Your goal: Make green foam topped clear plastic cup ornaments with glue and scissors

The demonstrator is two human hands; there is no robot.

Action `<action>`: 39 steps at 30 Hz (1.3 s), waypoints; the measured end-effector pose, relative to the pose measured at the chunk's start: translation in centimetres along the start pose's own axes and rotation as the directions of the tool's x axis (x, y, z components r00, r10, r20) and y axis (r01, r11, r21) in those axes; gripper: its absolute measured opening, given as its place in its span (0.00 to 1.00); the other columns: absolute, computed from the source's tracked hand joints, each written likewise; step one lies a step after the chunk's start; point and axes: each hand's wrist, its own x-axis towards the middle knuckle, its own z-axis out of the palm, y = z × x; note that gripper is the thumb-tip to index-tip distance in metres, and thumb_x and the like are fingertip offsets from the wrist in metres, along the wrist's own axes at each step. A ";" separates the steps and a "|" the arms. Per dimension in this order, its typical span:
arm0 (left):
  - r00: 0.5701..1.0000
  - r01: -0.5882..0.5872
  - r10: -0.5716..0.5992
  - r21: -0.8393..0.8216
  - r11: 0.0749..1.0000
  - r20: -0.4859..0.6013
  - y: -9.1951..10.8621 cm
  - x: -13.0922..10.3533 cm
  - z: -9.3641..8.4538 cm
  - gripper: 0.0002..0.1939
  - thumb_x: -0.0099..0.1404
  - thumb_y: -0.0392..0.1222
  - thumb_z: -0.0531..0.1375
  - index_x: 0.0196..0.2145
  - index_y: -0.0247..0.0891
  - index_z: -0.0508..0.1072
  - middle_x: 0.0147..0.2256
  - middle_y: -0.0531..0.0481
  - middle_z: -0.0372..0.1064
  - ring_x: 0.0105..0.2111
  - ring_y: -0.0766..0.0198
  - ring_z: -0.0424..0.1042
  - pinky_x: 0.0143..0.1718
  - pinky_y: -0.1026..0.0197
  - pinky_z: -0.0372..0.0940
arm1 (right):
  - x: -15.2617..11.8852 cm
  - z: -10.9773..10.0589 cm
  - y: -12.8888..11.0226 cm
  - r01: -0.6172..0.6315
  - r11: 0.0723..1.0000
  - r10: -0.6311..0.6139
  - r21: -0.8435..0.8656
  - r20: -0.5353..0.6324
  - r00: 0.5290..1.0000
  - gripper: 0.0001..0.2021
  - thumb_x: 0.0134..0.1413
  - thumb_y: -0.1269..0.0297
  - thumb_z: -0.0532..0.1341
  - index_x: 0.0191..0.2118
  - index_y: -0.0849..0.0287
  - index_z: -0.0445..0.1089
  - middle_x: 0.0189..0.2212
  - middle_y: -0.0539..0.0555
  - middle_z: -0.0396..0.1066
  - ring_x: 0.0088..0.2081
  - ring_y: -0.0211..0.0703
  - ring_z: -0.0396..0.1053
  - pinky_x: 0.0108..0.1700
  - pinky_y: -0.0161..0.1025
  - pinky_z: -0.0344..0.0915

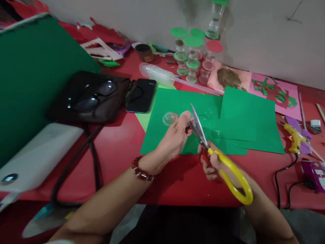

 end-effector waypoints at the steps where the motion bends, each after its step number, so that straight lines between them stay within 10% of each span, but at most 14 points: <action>1: 1.000 0.028 -0.027 -0.034 0.999 0.007 0.2 0.0 0.1 0.17 0.73 0.48 0.62 0.28 0.40 0.68 0.27 0.52 0.66 0.28 0.66 0.62 0.29 0.63 0.58 | -0.1 0.2 -0.4 -0.003 1.000 0.003 0.012 0.026 1.000 0.32 0.48 0.37 0.74 0.46 0.52 0.62 0.28 0.42 0.60 0.23 0.29 0.46 0.23 0.30 0.43; 10: 0.995 0.065 -0.059 -0.089 0.994 0.075 1.7 -0.6 0.5 0.18 0.70 0.54 0.63 0.28 0.40 0.71 0.29 0.50 0.69 0.31 0.65 0.66 0.33 0.62 0.62 | -0.1 0.8 -2.3 -0.057 0.976 -0.022 0.212 0.351 0.936 0.35 0.54 0.21 0.54 0.45 0.49 0.55 0.26 0.42 0.58 0.20 0.30 0.42 0.23 0.31 0.39; 19: 0.979 -0.201 0.194 0.174 0.964 0.057 -0.6 -0.7 -0.3 0.16 0.74 0.46 0.61 0.27 0.39 0.73 0.29 0.52 0.65 0.33 0.63 0.63 0.40 0.62 0.61 | -0.7 1.5 -1.4 0.024 1.000 -0.024 0.014 0.054 0.998 0.40 0.43 0.24 0.68 0.47 0.53 0.62 0.29 0.43 0.62 0.22 0.29 0.48 0.23 0.30 0.44; 31: 0.937 0.182 -0.130 -0.136 0.974 0.323 1.9 -0.1 -0.6 0.29 0.70 0.69 0.57 0.41 0.38 0.79 0.40 0.44 0.77 0.41 0.56 0.73 0.39 0.57 0.68 | -0.7 0.5 -2.3 0.118 0.993 -0.119 0.019 0.136 0.984 0.41 0.44 0.21 0.64 0.49 0.52 0.62 0.30 0.44 0.61 0.23 0.30 0.46 0.22 0.30 0.43; 39: 0.954 0.201 -0.127 -0.261 0.944 0.273 1.3 0.2 0.0 0.15 0.68 0.53 0.68 0.36 0.36 0.80 0.35 0.48 0.76 0.35 0.64 0.73 0.42 0.61 0.69 | 0.2 0.2 -1.9 0.098 0.994 -0.105 0.046 0.197 0.975 0.37 0.49 0.22 0.61 0.47 0.51 0.61 0.28 0.44 0.60 0.22 0.31 0.44 0.22 0.29 0.43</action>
